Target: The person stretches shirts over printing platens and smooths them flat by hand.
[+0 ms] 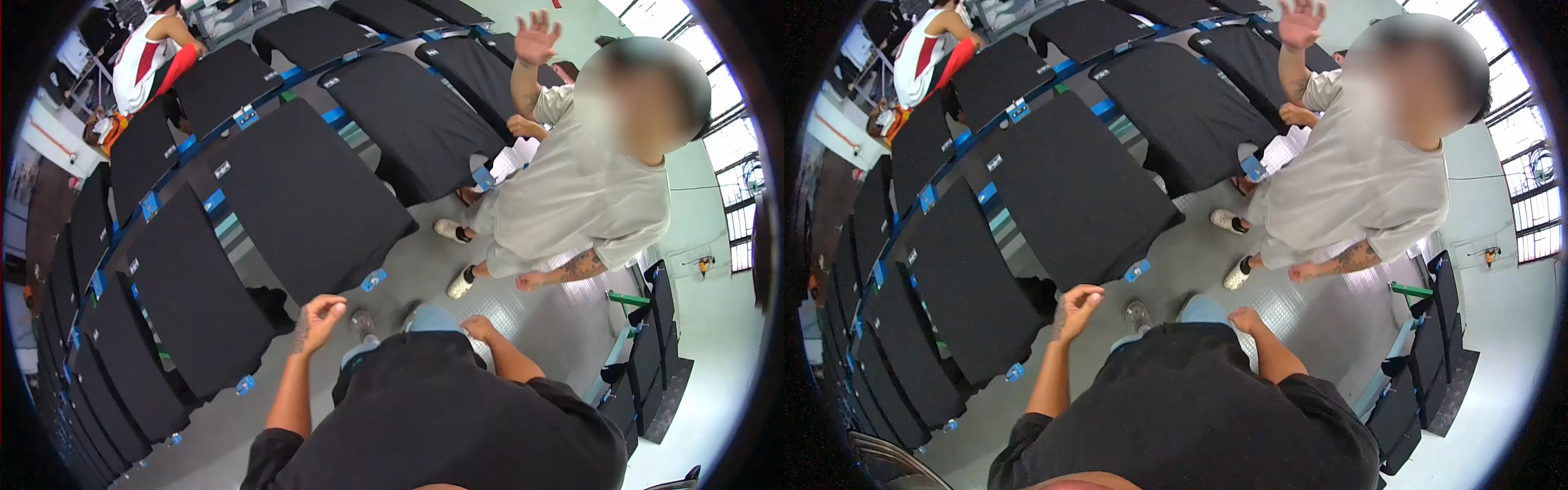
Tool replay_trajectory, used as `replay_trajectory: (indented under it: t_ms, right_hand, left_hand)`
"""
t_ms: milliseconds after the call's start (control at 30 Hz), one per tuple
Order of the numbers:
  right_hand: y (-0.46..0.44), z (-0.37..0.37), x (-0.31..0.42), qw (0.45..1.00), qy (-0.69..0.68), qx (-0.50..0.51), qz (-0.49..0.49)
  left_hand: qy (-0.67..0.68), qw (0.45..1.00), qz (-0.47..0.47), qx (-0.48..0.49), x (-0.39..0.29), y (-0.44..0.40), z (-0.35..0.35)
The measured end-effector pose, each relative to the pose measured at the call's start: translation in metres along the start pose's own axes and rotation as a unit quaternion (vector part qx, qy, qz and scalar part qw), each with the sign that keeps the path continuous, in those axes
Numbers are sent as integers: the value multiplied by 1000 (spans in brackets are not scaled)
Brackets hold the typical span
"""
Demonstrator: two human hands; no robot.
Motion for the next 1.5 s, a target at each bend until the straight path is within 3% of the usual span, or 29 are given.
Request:
replay_trajectory:
  t_ms: [33,133,333,433,533,567,600,667,733,800,833,933,1133,1333,1500]
  right_hand:
    - [-5,14,14,998,-23,-53,35]
    - [-21,36,51,992,-23,-80,94]
    - [-56,61,94,991,-70,-55,105]
    - [-79,75,101,987,-89,-65,120]
    - [-123,81,82,985,-92,-43,139]
    - [-144,81,79,985,-89,-31,143]
    - [-151,81,78,985,-85,-21,151]
    - [-166,91,83,986,-62,-6,156]
    - [-154,103,117,988,-30,19,152]
    - [-129,112,156,992,67,60,90]
    - [-156,104,151,983,74,73,149]
    - [-191,108,156,984,51,60,161]
    - [-190,101,194,993,16,33,108]
    - [-155,47,187,993,48,40,102]
    - [-134,7,168,996,-9,21,91]
  left_hand:
    - [-33,999,0,-20,-11,-11,18]
    - [-145,985,-41,-86,-56,-36,60]
    - [-80,983,14,-163,-44,-74,47]
    - [-22,989,59,-131,-43,-81,-14]
    - [-32,995,92,-34,-40,-89,-89]
    - [-84,995,40,-31,-48,-94,-107]
    - [-72,995,64,-2,-57,-95,-123]
    - [-70,997,22,13,-78,-107,-137]
    - [-49,998,16,-35,-84,-122,-126]
    - [-37,993,78,-86,-83,-132,-101]
    - [-27,989,75,-124,-81,-136,-88]
    - [-33,979,68,-192,-79,-141,-51]
    - [-30,974,66,-216,-55,-166,14]
    - [-71,977,76,-187,-7,-213,56]
    - [-82,994,61,-50,-1,-240,25]
Point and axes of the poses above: each hand's wrist, its own y-axis away from the middle knuckle, its own z-axis out of the back of the hand, x = y × z, the point moved 9 cm from there along -y, towards the middle knuckle, and after that the axes turned 10 degrees about -y, right-handed, at the moved point
